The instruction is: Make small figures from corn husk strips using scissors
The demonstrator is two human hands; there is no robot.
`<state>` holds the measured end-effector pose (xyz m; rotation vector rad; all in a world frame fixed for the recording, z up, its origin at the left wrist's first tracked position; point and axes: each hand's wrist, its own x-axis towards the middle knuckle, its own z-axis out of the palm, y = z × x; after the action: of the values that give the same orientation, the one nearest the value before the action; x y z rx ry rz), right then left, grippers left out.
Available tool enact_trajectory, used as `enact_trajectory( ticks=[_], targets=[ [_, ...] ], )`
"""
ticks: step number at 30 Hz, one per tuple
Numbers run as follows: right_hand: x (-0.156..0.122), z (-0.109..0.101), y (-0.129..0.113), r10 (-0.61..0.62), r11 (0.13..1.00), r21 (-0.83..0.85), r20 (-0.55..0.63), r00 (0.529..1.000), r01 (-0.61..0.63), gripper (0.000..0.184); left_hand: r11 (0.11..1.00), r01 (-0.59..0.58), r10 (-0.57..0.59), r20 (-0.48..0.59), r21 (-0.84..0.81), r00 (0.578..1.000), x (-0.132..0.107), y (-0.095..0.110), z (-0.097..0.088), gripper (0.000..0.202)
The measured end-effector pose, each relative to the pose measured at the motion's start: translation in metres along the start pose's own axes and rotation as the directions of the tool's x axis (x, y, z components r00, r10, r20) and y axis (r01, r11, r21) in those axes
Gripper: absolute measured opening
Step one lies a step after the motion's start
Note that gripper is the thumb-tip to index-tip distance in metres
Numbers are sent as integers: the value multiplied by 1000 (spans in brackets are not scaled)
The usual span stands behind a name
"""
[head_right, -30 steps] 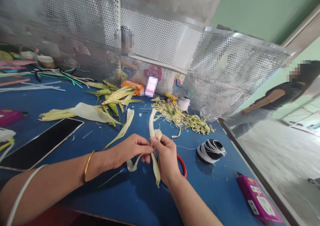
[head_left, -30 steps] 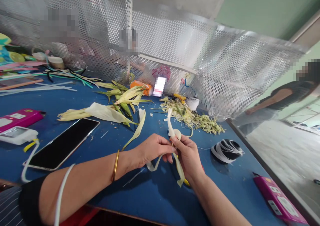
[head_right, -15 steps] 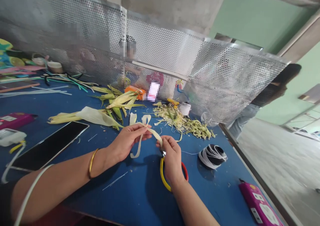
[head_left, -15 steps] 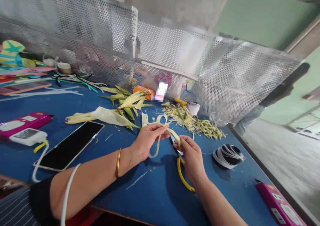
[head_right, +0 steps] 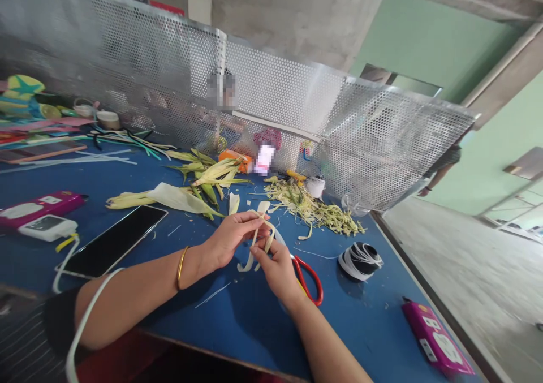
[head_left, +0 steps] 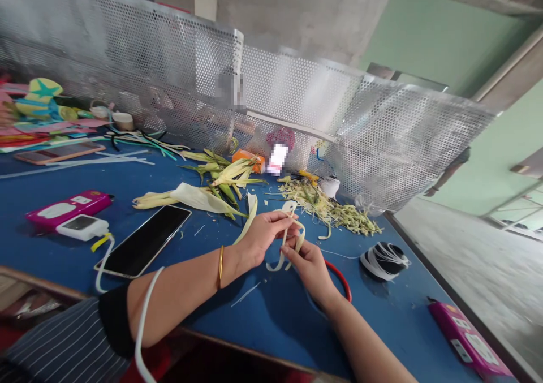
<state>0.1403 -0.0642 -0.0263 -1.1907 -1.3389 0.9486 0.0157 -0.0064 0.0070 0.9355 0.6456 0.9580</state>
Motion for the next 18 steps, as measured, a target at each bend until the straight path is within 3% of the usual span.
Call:
enact_trajectory(
  ticks=[7,13,18],
  targets=[
    [7,-17,12,-81,993,-80,120,989,91,28,1000,-12,13,-27,19,1000,5,3,-6,19],
    [21,-31,20,-113,987,-120,-52,992,106,42,997,81,-81,-20,-14,996,13,9,-15,34],
    [23,-34,15,-136,981,-156,-131,982,115,47,995,99,-99,-19,-1,995,13,9,-16,32]
  ],
)
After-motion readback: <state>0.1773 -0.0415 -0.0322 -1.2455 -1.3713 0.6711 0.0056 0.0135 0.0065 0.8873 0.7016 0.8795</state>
